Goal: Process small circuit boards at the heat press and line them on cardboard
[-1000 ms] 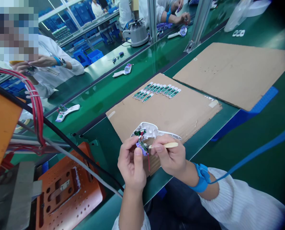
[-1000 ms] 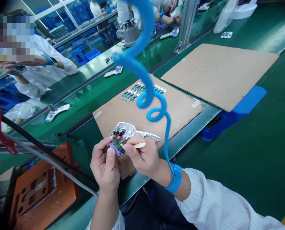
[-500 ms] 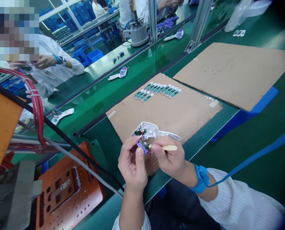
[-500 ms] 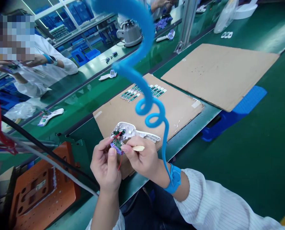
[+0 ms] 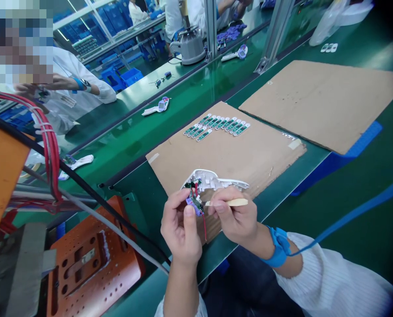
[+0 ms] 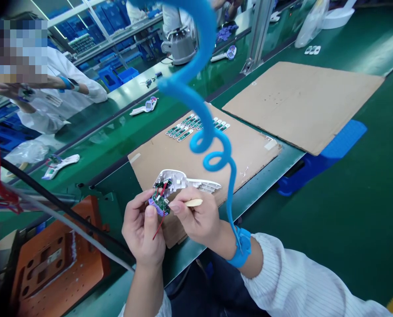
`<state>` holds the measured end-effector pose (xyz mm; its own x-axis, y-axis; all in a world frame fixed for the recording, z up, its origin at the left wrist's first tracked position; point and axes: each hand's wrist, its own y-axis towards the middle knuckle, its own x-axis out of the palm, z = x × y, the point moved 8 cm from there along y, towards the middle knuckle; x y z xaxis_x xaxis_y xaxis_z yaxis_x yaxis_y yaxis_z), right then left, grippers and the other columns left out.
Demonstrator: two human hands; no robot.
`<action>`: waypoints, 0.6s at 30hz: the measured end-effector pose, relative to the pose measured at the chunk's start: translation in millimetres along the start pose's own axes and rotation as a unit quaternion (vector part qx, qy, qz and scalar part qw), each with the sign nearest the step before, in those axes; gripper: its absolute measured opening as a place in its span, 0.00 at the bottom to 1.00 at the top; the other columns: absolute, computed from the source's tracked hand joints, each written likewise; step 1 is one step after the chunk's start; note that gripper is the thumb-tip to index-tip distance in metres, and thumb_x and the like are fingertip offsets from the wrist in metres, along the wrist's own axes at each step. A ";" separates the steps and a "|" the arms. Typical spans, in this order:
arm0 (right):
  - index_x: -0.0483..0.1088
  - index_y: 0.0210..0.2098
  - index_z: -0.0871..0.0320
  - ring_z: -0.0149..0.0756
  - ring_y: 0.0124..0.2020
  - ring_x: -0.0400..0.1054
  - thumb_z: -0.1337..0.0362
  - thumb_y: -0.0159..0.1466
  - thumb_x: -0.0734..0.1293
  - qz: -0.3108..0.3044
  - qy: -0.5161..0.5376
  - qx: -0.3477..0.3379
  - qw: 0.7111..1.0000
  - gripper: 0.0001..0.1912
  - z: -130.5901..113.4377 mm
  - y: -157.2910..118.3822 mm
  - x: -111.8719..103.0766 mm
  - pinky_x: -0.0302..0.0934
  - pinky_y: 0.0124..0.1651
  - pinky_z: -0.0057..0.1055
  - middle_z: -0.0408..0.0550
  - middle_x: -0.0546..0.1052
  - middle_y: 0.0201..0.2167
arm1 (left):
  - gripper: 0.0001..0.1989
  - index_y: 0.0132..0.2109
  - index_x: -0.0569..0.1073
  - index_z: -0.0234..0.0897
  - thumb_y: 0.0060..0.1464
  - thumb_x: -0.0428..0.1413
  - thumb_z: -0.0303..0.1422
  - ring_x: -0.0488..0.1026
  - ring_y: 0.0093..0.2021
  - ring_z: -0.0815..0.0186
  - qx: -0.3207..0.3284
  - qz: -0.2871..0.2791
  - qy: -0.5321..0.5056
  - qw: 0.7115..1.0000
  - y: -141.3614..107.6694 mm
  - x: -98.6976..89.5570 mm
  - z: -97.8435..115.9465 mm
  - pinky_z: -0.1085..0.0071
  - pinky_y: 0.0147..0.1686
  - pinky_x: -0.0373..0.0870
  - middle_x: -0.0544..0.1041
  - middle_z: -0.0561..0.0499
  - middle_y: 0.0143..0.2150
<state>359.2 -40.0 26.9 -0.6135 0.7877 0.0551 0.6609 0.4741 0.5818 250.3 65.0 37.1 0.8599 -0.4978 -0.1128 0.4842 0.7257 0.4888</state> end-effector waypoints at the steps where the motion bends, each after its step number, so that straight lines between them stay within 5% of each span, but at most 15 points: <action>1: 0.69 0.33 0.56 0.28 0.24 0.65 0.63 0.71 0.63 -0.002 -0.004 -0.002 1.000 0.10 -0.7 0.5 0.2 0.61 0.29 0.27 0.40 0.71 0.25 | 0.10 0.51 0.76 0.42 0.64 0.55 0.32 0.76 0.46 0.66 0.000 -0.002 0.001 1.000 0.0 0.3 0.3 0.72 0.46 0.73 0.78 0.50 0.46; 18: 0.69 0.31 0.56 0.29 0.24 0.67 0.61 0.72 0.61 0.002 -0.025 0.003 1.000 0.13 -4.7 4.7 1.3 0.62 0.29 0.26 0.40 0.71 0.23 | 0.11 0.51 0.76 0.42 0.64 0.54 0.30 0.76 0.48 0.67 0.006 -0.025 0.012 1.000 -0.1 1.4 0.4 0.75 0.49 0.72 0.78 0.50 0.47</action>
<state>359.5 -38.6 33.6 -0.5890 0.8080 0.0156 0.6652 0.4737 0.5772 251.4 64.0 37.2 0.8387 -0.5212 -0.1580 0.5245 0.6951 0.4916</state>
